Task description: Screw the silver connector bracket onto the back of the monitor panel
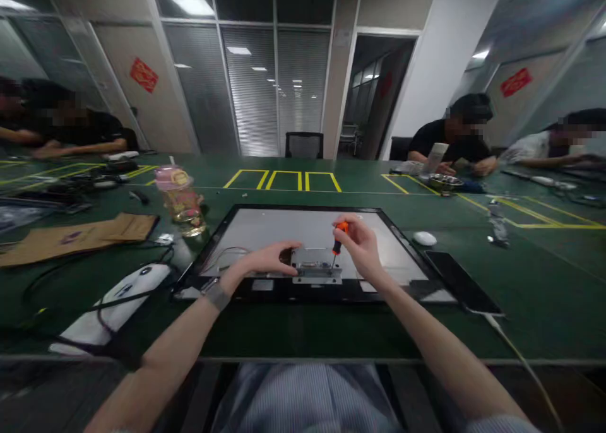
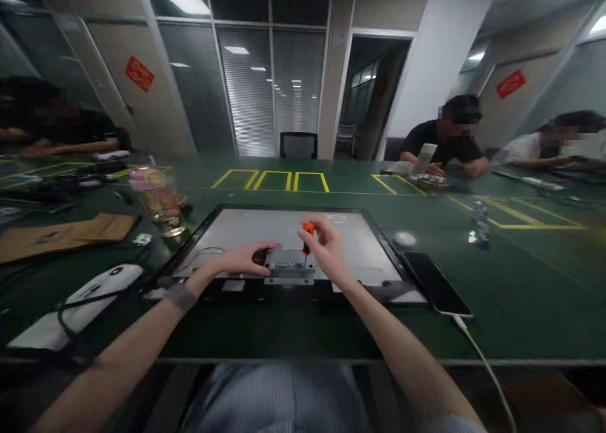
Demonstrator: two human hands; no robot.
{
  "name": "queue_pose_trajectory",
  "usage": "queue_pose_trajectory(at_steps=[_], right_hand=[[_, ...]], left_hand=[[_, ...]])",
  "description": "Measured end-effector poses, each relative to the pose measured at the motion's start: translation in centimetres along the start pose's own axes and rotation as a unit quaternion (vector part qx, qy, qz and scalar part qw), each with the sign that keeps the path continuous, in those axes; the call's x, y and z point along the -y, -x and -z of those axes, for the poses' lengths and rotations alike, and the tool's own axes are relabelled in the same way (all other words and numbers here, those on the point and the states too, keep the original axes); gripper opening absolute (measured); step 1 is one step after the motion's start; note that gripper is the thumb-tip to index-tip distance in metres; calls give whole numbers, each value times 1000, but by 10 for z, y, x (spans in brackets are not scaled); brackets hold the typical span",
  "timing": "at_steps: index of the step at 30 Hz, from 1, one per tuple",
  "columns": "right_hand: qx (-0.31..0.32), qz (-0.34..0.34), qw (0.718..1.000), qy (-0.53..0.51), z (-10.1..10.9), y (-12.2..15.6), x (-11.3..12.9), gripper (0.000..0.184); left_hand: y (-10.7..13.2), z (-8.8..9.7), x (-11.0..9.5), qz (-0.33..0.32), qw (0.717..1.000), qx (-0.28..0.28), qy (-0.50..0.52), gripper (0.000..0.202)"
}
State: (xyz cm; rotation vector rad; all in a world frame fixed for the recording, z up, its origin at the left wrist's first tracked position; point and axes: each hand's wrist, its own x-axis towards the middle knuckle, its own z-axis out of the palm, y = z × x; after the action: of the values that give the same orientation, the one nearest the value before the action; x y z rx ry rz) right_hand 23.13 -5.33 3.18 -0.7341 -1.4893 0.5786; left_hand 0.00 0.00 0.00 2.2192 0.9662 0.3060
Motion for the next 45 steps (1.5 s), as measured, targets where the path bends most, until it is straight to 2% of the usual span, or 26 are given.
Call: queue_pose_trajectory(at_steps=[6, 11, 17, 22, 28, 34, 38, 41, 45], right_hand=[[28, 4, 1000, -8, 6, -3, 3, 21], [19, 11, 1000, 16, 8, -3, 8, 9], [49, -1, 999, -20, 9, -3, 9, 20], [35, 17, 999, 4, 8, -4, 9, 8], [74, 2, 997, -31, 8, -4, 9, 22], [47, 27, 998, 11, 9, -3, 15, 7], [57, -7, 998, -21, 10, -4, 13, 15], [79, -7, 996, -41, 12, -6, 10, 18], [73, -3, 997, -30, 15, -7, 6, 9]], left_hand=[[2, -1, 3, -16, 1000, -7, -4, 76], [1, -1, 6, -20, 1000, -9, 5, 76], [2, -1, 4, -18, 1000, -10, 9, 77], [1, -1, 4, -12, 1000, -7, 6, 76], [1, -1, 5, -15, 1000, -5, 1, 78], [2, -1, 3, -7, 1000, -9, 5, 79], [2, 0, 3, -10, 1000, -8, 5, 78], [2, -1, 4, -10, 1000, -6, 4, 77], [2, -1, 5, -8, 1000, -6, 8, 78]])
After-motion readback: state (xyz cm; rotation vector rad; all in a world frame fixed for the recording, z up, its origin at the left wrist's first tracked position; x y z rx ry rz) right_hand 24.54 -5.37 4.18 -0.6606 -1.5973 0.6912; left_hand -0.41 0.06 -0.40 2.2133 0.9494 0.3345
